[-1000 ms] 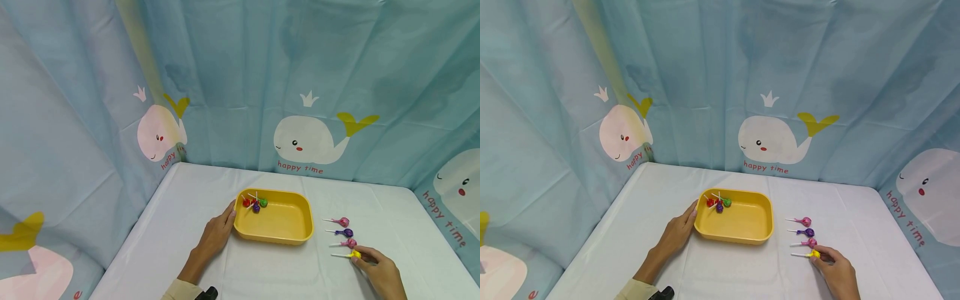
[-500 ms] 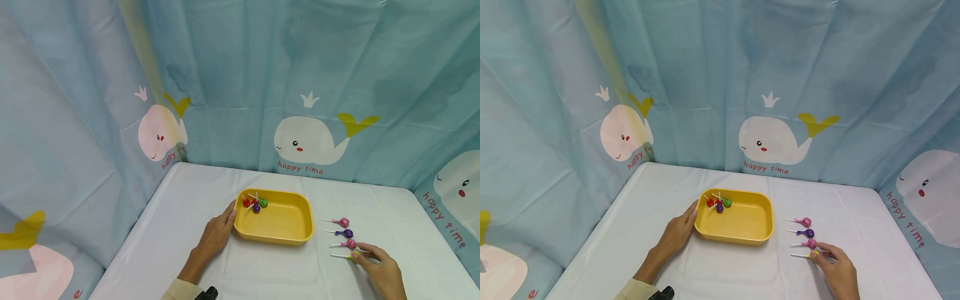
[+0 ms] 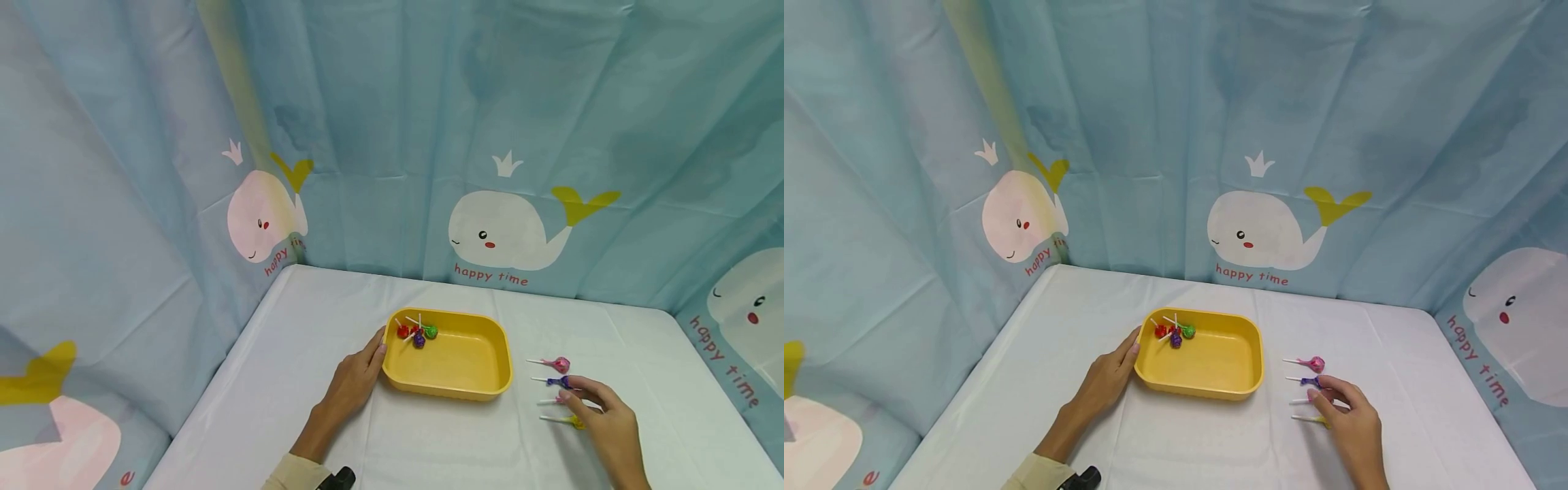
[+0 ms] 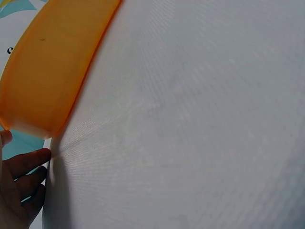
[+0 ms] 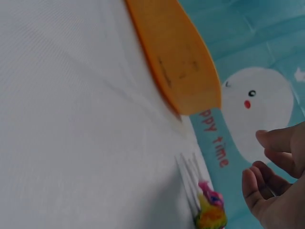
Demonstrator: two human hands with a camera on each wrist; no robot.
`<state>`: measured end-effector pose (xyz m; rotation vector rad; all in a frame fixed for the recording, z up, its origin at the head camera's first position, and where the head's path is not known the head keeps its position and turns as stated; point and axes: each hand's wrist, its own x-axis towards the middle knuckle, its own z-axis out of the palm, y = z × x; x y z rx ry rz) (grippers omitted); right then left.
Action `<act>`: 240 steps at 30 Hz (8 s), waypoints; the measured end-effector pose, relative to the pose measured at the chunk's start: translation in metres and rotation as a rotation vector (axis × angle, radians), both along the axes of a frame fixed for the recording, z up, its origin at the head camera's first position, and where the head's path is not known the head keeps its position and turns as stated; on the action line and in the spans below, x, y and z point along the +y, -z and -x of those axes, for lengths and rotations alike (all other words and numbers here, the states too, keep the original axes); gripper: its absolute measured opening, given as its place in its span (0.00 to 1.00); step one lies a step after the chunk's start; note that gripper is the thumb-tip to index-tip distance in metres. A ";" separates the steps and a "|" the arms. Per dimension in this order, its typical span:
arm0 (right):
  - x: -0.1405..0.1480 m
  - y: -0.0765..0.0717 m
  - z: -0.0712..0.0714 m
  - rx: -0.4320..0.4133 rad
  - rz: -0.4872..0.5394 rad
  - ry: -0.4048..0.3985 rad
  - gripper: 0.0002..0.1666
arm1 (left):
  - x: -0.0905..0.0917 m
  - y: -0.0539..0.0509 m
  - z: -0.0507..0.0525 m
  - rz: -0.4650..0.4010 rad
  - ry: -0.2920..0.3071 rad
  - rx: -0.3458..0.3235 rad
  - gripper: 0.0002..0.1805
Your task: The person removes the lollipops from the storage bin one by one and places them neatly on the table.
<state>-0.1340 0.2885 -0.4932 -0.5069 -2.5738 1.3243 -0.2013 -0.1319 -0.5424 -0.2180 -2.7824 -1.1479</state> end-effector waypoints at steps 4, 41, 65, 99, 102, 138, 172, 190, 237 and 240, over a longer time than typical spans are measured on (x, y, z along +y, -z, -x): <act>-0.014 -0.005 0.004 0.080 0.057 -0.061 0.28 | 0.000 0.000 -0.001 -0.001 -0.001 -0.004 0.34; -0.101 -0.016 0.037 0.111 0.332 -0.283 0.28 | 0.001 -0.003 -0.001 0.003 -0.001 -0.025 0.33; -0.142 -0.015 0.066 0.097 0.334 -0.343 0.26 | 0.003 -0.002 -0.001 0.016 -0.015 -0.029 0.32; -0.169 0.002 0.118 -0.017 0.198 -0.383 0.26 | 0.002 -0.002 -0.001 0.000 -0.017 -0.033 0.32; -0.171 0.004 0.121 -0.018 0.183 -0.385 0.25 | 0.003 -0.002 -0.002 -0.001 -0.015 -0.038 0.33; -0.190 0.016 0.136 0.000 -0.059 -0.480 0.12 | 0.001 0.001 -0.002 0.005 -0.014 0.003 0.33; -0.162 0.004 0.120 0.027 -0.020 -0.397 0.11 | 0.001 0.000 0.000 0.016 -0.019 -0.015 0.33; -0.131 -0.015 0.096 0.090 0.055 -0.355 0.19 | 0.001 -0.001 -0.002 -0.006 -0.013 -0.021 0.32; -0.032 -0.014 0.059 0.077 0.091 -0.117 0.29 | 0.002 0.000 -0.002 -0.011 -0.011 -0.043 0.32; -0.024 -0.014 0.057 0.067 0.083 -0.098 0.30 | 0.002 -0.001 -0.002 -0.011 -0.009 -0.037 0.30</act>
